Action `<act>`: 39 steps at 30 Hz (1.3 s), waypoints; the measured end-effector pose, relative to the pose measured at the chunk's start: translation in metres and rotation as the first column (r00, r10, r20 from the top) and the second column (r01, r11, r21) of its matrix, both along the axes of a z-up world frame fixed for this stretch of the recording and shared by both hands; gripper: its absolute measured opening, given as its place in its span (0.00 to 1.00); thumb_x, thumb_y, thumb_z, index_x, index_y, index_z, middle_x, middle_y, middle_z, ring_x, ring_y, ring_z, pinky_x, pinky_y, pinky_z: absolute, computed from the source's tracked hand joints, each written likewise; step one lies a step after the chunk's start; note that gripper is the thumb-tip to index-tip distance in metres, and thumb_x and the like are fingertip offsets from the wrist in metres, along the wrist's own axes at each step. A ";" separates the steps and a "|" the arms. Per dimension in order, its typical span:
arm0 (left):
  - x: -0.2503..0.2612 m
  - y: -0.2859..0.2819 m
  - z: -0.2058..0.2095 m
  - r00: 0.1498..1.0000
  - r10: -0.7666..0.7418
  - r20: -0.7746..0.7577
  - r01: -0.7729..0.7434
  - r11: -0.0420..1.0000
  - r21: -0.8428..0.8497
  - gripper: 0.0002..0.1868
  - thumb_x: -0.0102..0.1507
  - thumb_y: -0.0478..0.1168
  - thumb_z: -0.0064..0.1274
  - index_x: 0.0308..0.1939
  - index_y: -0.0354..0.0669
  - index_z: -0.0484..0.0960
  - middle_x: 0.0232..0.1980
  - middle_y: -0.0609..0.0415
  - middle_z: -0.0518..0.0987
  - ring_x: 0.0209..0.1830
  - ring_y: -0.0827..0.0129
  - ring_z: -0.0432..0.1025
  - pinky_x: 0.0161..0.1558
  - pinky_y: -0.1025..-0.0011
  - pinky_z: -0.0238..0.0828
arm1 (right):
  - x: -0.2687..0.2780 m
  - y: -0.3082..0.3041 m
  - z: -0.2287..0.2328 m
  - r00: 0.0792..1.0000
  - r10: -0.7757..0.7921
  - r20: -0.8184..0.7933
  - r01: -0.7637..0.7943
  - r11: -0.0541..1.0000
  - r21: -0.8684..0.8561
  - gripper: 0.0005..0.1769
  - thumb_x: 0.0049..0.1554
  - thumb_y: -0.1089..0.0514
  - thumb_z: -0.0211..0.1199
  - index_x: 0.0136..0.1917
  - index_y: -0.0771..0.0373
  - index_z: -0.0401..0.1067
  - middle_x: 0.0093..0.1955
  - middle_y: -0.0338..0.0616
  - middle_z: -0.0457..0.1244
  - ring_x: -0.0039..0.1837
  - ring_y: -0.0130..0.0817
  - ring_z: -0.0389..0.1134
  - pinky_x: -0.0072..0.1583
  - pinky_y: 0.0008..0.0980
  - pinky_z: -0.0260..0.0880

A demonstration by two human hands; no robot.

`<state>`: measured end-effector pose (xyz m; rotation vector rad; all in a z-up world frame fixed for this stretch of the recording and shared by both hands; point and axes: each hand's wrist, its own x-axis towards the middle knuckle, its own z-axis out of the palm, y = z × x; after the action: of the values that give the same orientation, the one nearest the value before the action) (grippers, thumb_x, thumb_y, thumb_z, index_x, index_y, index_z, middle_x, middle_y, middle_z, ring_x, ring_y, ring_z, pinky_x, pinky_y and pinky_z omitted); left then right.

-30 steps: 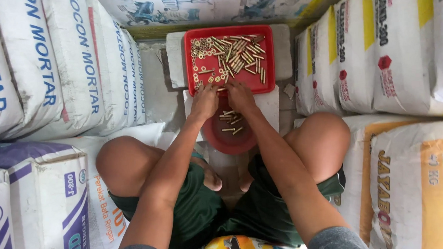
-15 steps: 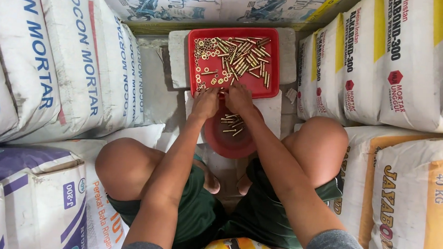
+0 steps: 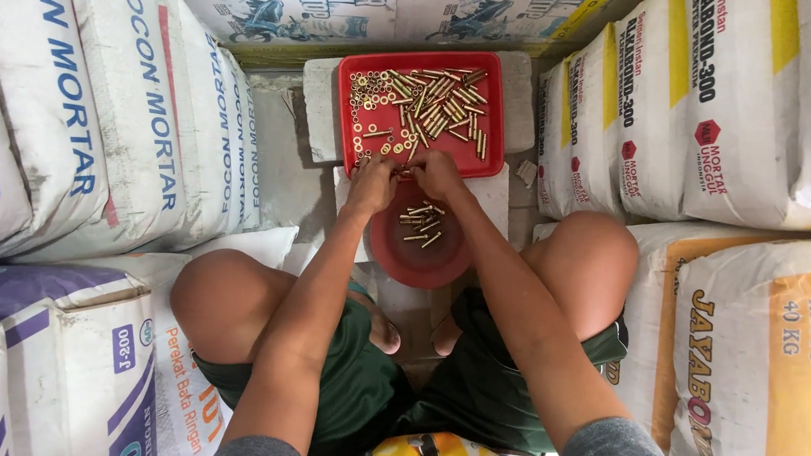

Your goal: Assembling small brass hardware components by hand by placing a ring onto a casing.

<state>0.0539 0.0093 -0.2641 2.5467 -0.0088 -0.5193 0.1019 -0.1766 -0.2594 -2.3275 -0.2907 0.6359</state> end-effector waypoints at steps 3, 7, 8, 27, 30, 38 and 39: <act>0.000 -0.002 0.020 0.999 0.036 0.028 -0.034 0.995 -0.091 0.14 0.67 0.42 0.51 0.55 0.46 0.83 0.56 0.41 0.77 0.60 0.40 0.70 0.57 0.44 0.70 | 0.000 0.001 0.020 0.999 -0.052 0.004 0.051 0.999 0.015 0.12 0.57 0.57 0.65 0.53 0.50 0.82 0.51 0.49 0.73 0.57 0.52 0.73 0.60 0.48 0.73; 0.003 0.004 0.039 0.986 0.152 0.062 -0.128 0.947 -0.295 0.13 0.67 0.38 0.52 0.54 0.47 0.85 0.49 0.46 0.84 0.52 0.48 0.79 0.51 0.54 0.77 | -0.003 0.003 0.042 0.974 -0.215 -0.076 0.226 0.955 0.194 0.11 0.57 0.60 0.66 0.53 0.53 0.83 0.42 0.52 0.73 0.42 0.37 0.74 0.50 0.38 0.74; 0.004 0.003 0.046 0.962 0.268 0.061 -0.216 0.875 -0.434 0.13 0.66 0.37 0.52 0.54 0.44 0.84 0.44 0.43 0.85 0.47 0.50 0.80 0.50 0.55 0.76 | -0.002 0.004 0.043 0.938 -0.303 -0.171 0.344 0.879 0.330 0.11 0.57 0.62 0.65 0.53 0.58 0.81 0.40 0.50 0.72 0.40 0.31 0.73 0.48 0.30 0.74; 0.017 0.006 0.117 0.900 0.409 0.149 -0.199 0.690 -0.696 0.10 0.68 0.37 0.56 0.52 0.47 0.86 0.34 0.48 0.87 0.31 0.67 0.83 0.34 0.76 0.83 | 0.011 0.047 0.123 0.800 -0.513 -0.311 0.540 0.388 0.747 0.12 0.54 0.66 0.73 0.51 0.72 0.79 0.38 0.49 0.69 0.40 0.31 0.75 0.42 0.22 0.81; 0.015 0.003 0.096 0.901 0.432 0.040 -0.276 0.640 -0.717 0.09 0.68 0.34 0.52 0.49 0.40 0.85 0.37 0.41 0.86 0.33 0.59 0.84 0.35 0.70 0.85 | 0.020 0.049 0.095 0.793 -0.543 -0.274 0.555 0.460 0.693 0.08 0.59 0.56 0.70 0.44 0.64 0.80 0.34 0.45 0.69 0.37 0.31 0.75 0.39 0.24 0.79; 0.005 -0.002 0.082 0.926 0.377 -0.020 -0.355 0.849 -0.392 0.15 0.69 0.42 0.47 0.54 0.38 0.81 0.45 0.38 0.85 0.51 0.46 0.79 0.52 0.51 0.78 | 0.021 0.026 -0.015 0.932 -0.100 0.349 0.091 0.995 0.043 0.13 0.53 0.64 0.69 0.53 0.58 0.80 0.47 0.50 0.71 0.52 0.50 0.75 0.53 0.45 0.77; 0.005 -0.004 0.080 0.926 0.375 -0.046 -0.364 0.852 -0.375 0.15 0.69 0.43 0.45 0.54 0.39 0.80 0.45 0.38 0.85 0.52 0.45 0.79 0.53 0.50 0.77 | 0.018 0.025 -0.022 0.942 -0.008 0.335 0.030 0.998 -0.059 0.15 0.53 0.63 0.69 0.55 0.59 0.79 0.50 0.51 0.70 0.55 0.52 0.74 0.56 0.48 0.77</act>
<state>0.0588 0.0058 -0.1842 2.1026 0.3357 -0.2915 0.1202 -0.1513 -0.2816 -2.4925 -0.4070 0.2378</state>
